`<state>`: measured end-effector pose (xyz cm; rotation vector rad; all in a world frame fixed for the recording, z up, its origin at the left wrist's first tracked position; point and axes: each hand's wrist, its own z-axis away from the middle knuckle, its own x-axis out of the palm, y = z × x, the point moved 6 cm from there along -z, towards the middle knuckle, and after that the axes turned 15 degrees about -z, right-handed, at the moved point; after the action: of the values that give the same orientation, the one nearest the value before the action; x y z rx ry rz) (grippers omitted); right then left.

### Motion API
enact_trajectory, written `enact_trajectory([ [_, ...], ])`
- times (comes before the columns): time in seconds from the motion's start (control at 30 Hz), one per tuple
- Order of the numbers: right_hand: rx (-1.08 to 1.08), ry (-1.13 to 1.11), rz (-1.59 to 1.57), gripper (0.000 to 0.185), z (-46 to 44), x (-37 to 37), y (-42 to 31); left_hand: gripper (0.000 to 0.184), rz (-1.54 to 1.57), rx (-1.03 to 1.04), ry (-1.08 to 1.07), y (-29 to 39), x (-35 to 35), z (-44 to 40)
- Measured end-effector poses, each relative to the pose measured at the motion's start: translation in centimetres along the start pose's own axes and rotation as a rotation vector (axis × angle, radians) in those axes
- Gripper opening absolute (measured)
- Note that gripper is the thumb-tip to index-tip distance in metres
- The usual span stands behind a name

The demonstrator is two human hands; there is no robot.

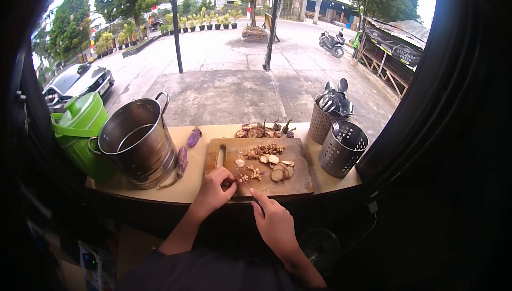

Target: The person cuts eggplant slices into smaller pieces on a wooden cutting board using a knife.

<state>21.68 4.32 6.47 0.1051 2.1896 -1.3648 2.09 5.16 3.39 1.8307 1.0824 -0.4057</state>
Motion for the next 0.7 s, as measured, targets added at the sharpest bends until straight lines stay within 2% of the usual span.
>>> enact_trajectory([
  [0.47,0.066,-0.062,0.070,0.030,0.14,0.43,0.09,0.012,0.065,-0.022,-0.020,-0.35,-0.08,0.02],
  [0.7,0.012,-0.018,0.000,0.029,0.14,0.29,0.35,0.012,0.050,-0.029,-0.019,-0.32,-0.01,0.02],
])
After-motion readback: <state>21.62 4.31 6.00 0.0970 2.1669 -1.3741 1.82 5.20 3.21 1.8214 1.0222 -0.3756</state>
